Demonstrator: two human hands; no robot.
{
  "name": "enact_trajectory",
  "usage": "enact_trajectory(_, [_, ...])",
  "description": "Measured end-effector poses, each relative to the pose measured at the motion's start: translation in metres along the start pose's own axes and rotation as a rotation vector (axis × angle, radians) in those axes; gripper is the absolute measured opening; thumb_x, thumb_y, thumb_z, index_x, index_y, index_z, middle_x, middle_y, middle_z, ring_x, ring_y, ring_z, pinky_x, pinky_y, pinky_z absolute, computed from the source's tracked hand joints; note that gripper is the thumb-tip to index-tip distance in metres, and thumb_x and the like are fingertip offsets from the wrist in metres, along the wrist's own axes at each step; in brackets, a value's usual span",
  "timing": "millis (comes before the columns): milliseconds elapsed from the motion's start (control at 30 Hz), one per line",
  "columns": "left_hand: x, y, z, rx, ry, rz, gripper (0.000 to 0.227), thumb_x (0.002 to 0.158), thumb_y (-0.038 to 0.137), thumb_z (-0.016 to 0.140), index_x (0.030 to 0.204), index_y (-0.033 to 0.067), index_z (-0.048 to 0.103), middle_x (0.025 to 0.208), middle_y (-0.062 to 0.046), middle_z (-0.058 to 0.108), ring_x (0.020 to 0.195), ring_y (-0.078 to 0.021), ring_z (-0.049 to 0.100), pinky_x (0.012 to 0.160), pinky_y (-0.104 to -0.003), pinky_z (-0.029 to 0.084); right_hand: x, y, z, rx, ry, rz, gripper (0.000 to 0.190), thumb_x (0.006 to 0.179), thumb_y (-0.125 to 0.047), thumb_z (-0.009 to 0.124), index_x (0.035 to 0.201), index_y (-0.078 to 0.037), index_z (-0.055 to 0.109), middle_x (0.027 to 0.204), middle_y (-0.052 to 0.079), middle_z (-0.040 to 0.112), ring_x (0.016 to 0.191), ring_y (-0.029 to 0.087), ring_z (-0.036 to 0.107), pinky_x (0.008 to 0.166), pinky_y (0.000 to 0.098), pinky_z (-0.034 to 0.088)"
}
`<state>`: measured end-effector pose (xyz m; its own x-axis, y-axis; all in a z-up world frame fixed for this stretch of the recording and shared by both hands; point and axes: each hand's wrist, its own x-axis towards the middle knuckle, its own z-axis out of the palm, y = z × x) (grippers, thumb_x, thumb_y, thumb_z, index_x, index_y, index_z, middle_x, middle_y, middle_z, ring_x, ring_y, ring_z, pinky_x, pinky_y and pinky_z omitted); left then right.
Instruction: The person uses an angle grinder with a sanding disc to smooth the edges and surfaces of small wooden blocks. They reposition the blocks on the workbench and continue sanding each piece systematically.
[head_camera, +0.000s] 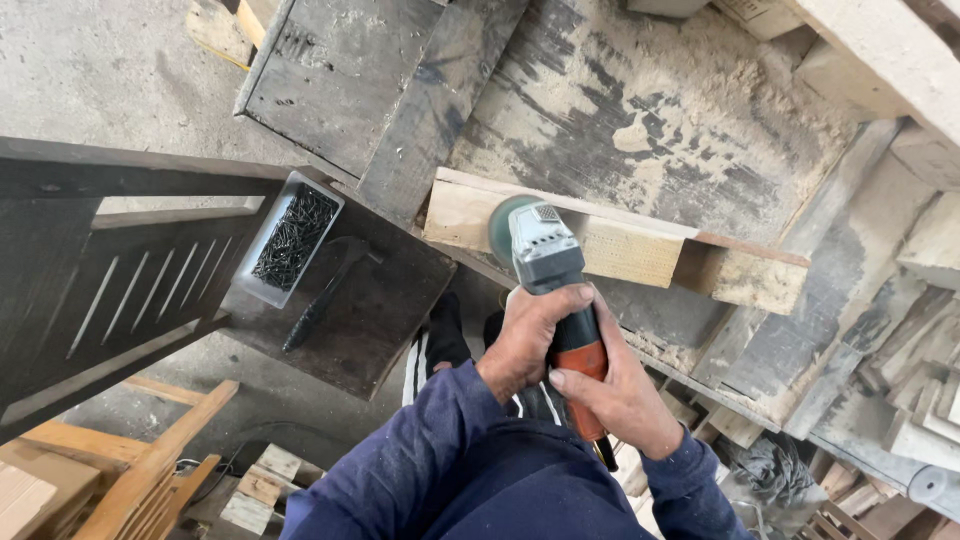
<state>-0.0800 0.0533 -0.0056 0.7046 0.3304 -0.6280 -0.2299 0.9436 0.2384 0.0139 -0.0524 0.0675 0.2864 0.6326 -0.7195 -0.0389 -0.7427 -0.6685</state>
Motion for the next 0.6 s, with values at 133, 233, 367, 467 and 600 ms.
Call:
enact_trajectory(133, [-0.027, -0.011, 0.003, -0.013, 0.024, 0.014, 0.028, 0.083, 0.016, 0.075, 0.105, 0.002, 0.066, 0.091, -0.004, 0.067, 0.081, -0.0133, 0.066, 0.075, -0.032, 0.058, -0.021, -0.001, 0.006, 0.044, -0.05, 0.023, 0.106, 0.079, -0.024, 0.079, 0.161, -0.003, 0.014, 0.138, 0.018, 0.054, 0.125, 0.024, 0.059, 0.102, 0.0376, 0.051])
enact_trajectory(233, [-0.025, -0.01, 0.003, 0.009, 0.033, -0.009, 0.028, 0.081, 0.016, 0.075, 0.104, 0.0019, 0.066, 0.091, -0.005, 0.068, 0.081, -0.0149, 0.067, 0.075, -0.032, 0.059, -0.021, -0.002, 0.007, 0.038, -0.057, 0.004, 0.104, 0.081, -0.024, 0.079, 0.161, -0.002, 0.017, 0.14, 0.018, 0.053, 0.128, 0.024, 0.056, 0.104, 0.0377, 0.048])
enact_trajectory(367, [-0.007, -0.011, -0.002, -0.014, 0.008, -0.03, 0.028, 0.084, 0.016, 0.077, 0.104, -0.0009, 0.065, 0.092, -0.007, 0.067, 0.081, -0.0161, 0.065, 0.075, -0.034, 0.057, -0.011, 0.005, 0.002, 0.015, -0.014, 0.066, 0.105, 0.079, -0.026, 0.078, 0.161, -0.005, 0.016, 0.133, 0.017, 0.057, 0.119, 0.023, 0.062, 0.099, 0.037, 0.053])
enact_trajectory(467, [-0.009, -0.009, -0.005, 0.01, 0.022, 0.004, 0.029, 0.082, 0.016, 0.076, 0.105, -0.0007, 0.067, 0.094, -0.006, 0.069, 0.083, -0.0153, 0.067, 0.077, -0.033, 0.058, -0.008, 0.004, 0.004, 0.039, -0.037, 0.019, 0.104, 0.08, -0.024, 0.078, 0.161, -0.003, 0.015, 0.136, 0.016, 0.055, 0.123, 0.022, 0.059, 0.101, 0.037, 0.051])
enact_trajectory(600, [-0.026, -0.009, -0.012, -0.032, 0.044, 0.024, 0.029, 0.083, 0.015, 0.077, 0.105, 0.0006, 0.066, 0.094, -0.006, 0.068, 0.083, -0.0145, 0.066, 0.077, -0.033, 0.058, -0.014, -0.002, 0.017, 0.012, -0.061, 0.023, 0.106, 0.079, -0.021, 0.079, 0.16, -0.003, 0.014, 0.137, 0.016, 0.055, 0.124, 0.021, 0.058, 0.102, 0.0369, 0.05])
